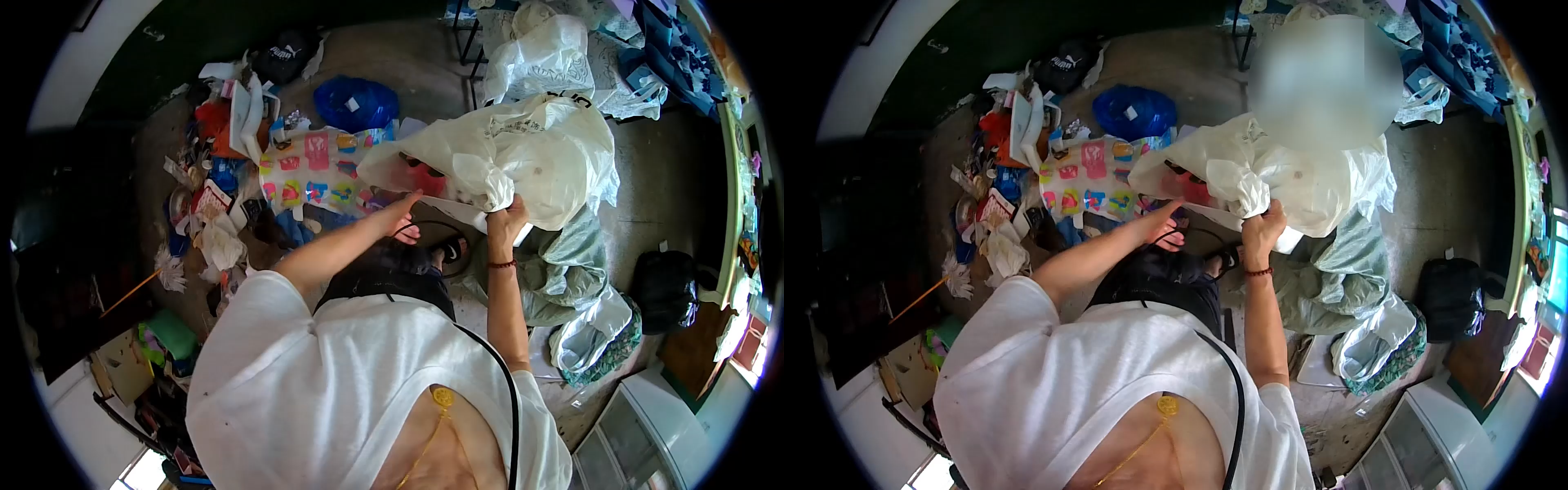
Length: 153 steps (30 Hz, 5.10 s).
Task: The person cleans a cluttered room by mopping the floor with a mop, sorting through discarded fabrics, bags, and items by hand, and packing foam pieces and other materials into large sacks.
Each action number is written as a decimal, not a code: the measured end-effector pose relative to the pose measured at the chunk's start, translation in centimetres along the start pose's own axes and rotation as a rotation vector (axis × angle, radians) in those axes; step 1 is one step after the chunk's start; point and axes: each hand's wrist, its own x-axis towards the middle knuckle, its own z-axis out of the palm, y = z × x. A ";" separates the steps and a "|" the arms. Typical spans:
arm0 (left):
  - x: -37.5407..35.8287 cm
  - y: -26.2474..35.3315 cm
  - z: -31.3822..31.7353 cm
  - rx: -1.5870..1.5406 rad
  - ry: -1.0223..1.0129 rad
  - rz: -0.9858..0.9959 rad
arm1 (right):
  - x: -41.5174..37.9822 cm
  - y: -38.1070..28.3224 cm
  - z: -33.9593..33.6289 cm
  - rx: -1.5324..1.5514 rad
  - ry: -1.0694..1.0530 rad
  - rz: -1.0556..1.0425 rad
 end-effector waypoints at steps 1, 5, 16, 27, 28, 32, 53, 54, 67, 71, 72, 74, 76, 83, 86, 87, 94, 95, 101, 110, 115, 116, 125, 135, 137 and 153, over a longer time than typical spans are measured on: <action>0.4 0.3 1.1 -0.235 0.050 -0.119 | -0.4 -0.8 0.3 -0.004 0.008 -0.005; 10.0 2.9 0.2 -0.545 -0.348 0.087 | -1.7 -0.2 1.9 0.112 0.003 0.017; 6.7 10.7 -4.7 -0.149 0.135 0.602 | 2.9 1.3 -1.0 0.388 -0.032 0.201; 9.1 16.6 -17.8 0.194 0.644 0.765 | 0.5 0.4 -3.3 0.077 -0.038 0.375; 8.7 16.9 -19.4 0.304 0.699 0.749 | 0.1 0.4 -3.1 0.098 -0.057 0.385; 6.9 15.5 -22.6 0.625 0.676 0.595 | -0.7 -0.7 -2.1 0.087 -0.092 0.337; -2.9 15.7 4.1 0.089 -0.736 0.334 | -0.7 -2.3 4.7 1.118 -0.273 0.661; -2.5 16.4 4.5 0.102 -0.710 0.355 | -0.5 -1.3 3.7 0.943 -0.240 0.616; -1.2 16.8 12.0 0.502 -0.239 0.892 | 3.5 14.3 -10.1 -1.202 0.228 0.311; 0.8 15.0 16.6 0.720 -0.141 1.033 | 6.5 21.7 -14.3 -1.400 0.088 0.387; -0.5 14.6 18.4 0.797 -0.132 0.993 | 7.3 21.4 -15.9 -1.273 0.022 0.521; 1.0 14.0 21.3 0.873 -0.122 0.982 | 8.5 25.6 -19.4 -1.004 0.302 0.660; 1.4 13.4 24.4 0.996 -0.178 0.948 | 9.1 24.0 -24.4 -0.680 0.558 0.586; 3.2 9.1 38.6 1.232 -0.284 1.161 | 8.4 13.7 -37.0 -0.122 0.739 0.222; 5.3 4.9 44.7 1.300 -0.302 1.289 | 8.0 9.1 -38.1 0.084 0.753 0.231; 5.2 3.0 45.9 1.481 -0.275 1.347 | 7.8 8.2 -38.7 0.195 0.787 0.216; 7.5 -5.9 51.0 1.447 -0.737 1.545 | 4.0 -5.2 -42.0 -0.292 0.647 -0.035; 7.6 -6.2 52.0 1.465 -0.758 1.525 | 3.0 -6.3 -42.3 -0.315 0.647 -0.093; 8.6 -7.5 55.2 1.598 -0.861 1.407 | -1.1 -12.8 -44.6 -0.493 1.097 -0.189; 9.6 -9.1 55.7 1.675 -0.960 1.300 | -2.6 -13.2 -48.6 -1.134 1.312 -0.682; 8.9 -9.7 55.1 1.618 -1.064 1.199 | 0.5 -11.5 -47.4 -0.972 1.439 -0.050; 8.7 -9.4 54.6 1.586 -1.092 1.168 | 2.0 -11.4 -46.5 -0.420 1.558 0.159; 13.1 5.8 36.9 1.085 -0.728 0.500 | 1.9 3.3 -48.5 0.146 0.805 0.257; 25.2 13.7 3.5 1.237 0.633 0.633 | 4.1 0.8 -44.3 -0.943 0.689 0.159; 24.5 14.4 0.0 1.374 0.653 0.474 | 2.7 1.1 -43.6 -1.519 0.399 -0.050; 41.2 17.8 -21.7 1.454 0.500 0.593 | 1.5 4.0 -37.5 -0.387 1.076 0.545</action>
